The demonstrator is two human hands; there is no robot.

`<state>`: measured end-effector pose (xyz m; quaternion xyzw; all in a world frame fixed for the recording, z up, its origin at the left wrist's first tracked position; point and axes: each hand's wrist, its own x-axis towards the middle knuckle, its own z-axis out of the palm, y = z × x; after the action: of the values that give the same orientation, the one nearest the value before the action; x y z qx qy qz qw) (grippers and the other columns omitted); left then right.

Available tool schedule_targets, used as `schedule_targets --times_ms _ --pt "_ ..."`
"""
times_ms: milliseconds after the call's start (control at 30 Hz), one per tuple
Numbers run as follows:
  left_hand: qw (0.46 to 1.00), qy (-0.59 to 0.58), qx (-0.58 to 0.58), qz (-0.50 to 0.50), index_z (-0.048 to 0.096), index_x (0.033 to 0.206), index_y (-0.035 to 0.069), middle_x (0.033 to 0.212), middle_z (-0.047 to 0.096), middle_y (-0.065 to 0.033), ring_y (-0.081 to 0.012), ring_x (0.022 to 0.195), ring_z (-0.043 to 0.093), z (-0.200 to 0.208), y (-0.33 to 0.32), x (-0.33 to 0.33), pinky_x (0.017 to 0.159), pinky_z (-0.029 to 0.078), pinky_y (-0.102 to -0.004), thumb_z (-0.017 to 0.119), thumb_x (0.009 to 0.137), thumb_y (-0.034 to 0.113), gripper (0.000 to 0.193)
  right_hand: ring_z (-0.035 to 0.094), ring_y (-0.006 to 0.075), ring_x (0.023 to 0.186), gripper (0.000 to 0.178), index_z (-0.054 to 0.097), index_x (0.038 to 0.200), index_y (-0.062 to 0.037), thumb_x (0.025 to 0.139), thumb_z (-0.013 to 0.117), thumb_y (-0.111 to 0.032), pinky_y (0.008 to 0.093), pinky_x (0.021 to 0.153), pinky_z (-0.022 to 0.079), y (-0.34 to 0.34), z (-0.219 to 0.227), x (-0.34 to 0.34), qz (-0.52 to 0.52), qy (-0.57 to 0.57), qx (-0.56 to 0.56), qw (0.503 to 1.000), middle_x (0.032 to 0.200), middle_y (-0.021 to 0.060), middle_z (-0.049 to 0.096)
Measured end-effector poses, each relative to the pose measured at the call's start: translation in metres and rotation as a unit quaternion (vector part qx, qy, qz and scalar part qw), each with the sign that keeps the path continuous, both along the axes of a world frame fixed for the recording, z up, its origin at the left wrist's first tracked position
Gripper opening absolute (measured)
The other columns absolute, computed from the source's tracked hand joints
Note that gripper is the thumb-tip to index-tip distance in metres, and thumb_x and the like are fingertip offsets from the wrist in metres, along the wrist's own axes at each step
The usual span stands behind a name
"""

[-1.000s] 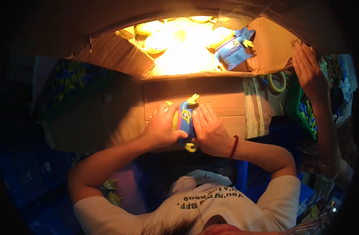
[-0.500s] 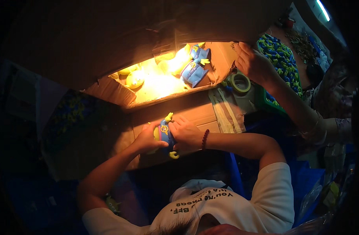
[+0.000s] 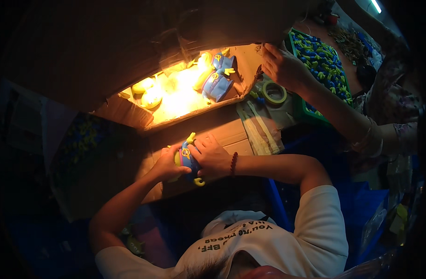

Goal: Assembling toy alien figures and placing them into plastic bags and crates.

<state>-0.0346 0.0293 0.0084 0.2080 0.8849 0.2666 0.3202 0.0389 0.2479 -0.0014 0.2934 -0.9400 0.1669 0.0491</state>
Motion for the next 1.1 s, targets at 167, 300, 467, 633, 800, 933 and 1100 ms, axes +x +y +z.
schedule_targets --times_ms 167,300,467,633,800,933,1100 --pt "1.0 -0.004 0.0 -0.004 0.045 0.145 0.015 0.125 0.048 -0.0218 -0.0376 0.118 0.055 -0.001 0.004 0.0 0.104 0.045 -0.0437 0.095 0.063 0.03 0.097 0.059 0.0387 0.092 0.068 0.055 0.118 0.0161 0.07 0.072 -0.029 0.0497 0.094 0.043 -0.007 -0.012 0.0 0.01 0.079 0.035 0.996 0.092 0.0247 0.059" --pt "1.0 -0.004 0.005 -0.009 0.046 0.145 0.015 0.123 0.049 -0.0226 -0.04 0.119 0.055 0.0 0.006 0.006 0.103 0.046 -0.0445 0.094 0.063 0.029 0.097 0.059 0.039 0.089 0.071 0.054 0.118 0.019 0.07 0.073 -0.03 0.0484 0.094 0.044 -0.006 -0.009 0.003 0.018 0.024 0.037 0.999 0.091 0.0259 0.059" --pt "1.0 -0.006 0.005 -0.007 0.047 0.144 0.015 0.126 0.049 -0.024 -0.0416 0.122 0.054 -0.003 0.007 0.007 0.104 0.046 -0.0448 0.094 0.062 0.028 0.095 0.059 0.0395 0.096 0.083 0.052 0.125 0.0161 0.064 0.081 -0.032 0.0477 0.095 0.043 0.001 -0.003 0.005 0.029 0.009 -0.038 0.999 0.099 0.0259 0.059" --pt "0.998 0.048 0.047 0.011 0.047 0.145 0.013 0.134 0.049 -0.0241 -0.0392 0.127 0.052 -0.006 0.0 0.008 0.106 0.045 -0.0427 0.094 0.064 0.027 0.094 0.054 0.0373 0.116 0.092 0.047 0.137 0.007 0.067 0.086 -0.037 0.0478 0.103 0.039 0.01 -0.021 0.0 0.031 -0.026 -0.115 0.993 0.123 0.0219 0.056" --pt "0.993 0.068 0.09 0.04 0.047 0.145 0.01 0.138 0.05 -0.0215 -0.0355 0.129 0.052 -0.003 -0.001 0.019 0.108 0.044 -0.0406 0.093 0.066 0.023 0.093 0.052 0.029 0.128 0.079 0.041 0.147 0.0015 0.086 0.079 -0.032 0.042 0.105 0.045 0.018 -0.039 0.003 -0.074 -0.104 -0.394 0.91 0.144 0.0199 0.049" --pt "0.995 0.064 0.067 0.039 0.047 0.145 0.01 0.138 0.05 -0.0219 -0.0358 0.128 0.052 0.001 -0.001 0.021 0.107 0.044 -0.0401 0.093 0.066 0.023 0.092 0.06 0.0124 0.101 0.056 0.044 0.14 0.0048 0.097 0.069 -0.02 0.0257 0.085 0.052 0.043 -0.034 0.006 -0.225 -0.342 -0.519 0.751 0.115 0.0082 0.061" --pt "0.991 0.071 0.109 0.033 0.045 0.147 0.01 0.139 0.049 -0.0224 -0.0373 0.131 0.05 -0.002 -0.005 0.027 0.109 0.043 -0.0422 0.093 0.066 0.022 0.094 0.06 0.0128 0.098 0.058 0.048 0.135 0.0055 0.092 0.075 -0.022 0.0281 0.083 0.051 0.031 -0.036 0.014 -0.096 -0.394 -0.509 0.76 0.109 0.0075 0.063"
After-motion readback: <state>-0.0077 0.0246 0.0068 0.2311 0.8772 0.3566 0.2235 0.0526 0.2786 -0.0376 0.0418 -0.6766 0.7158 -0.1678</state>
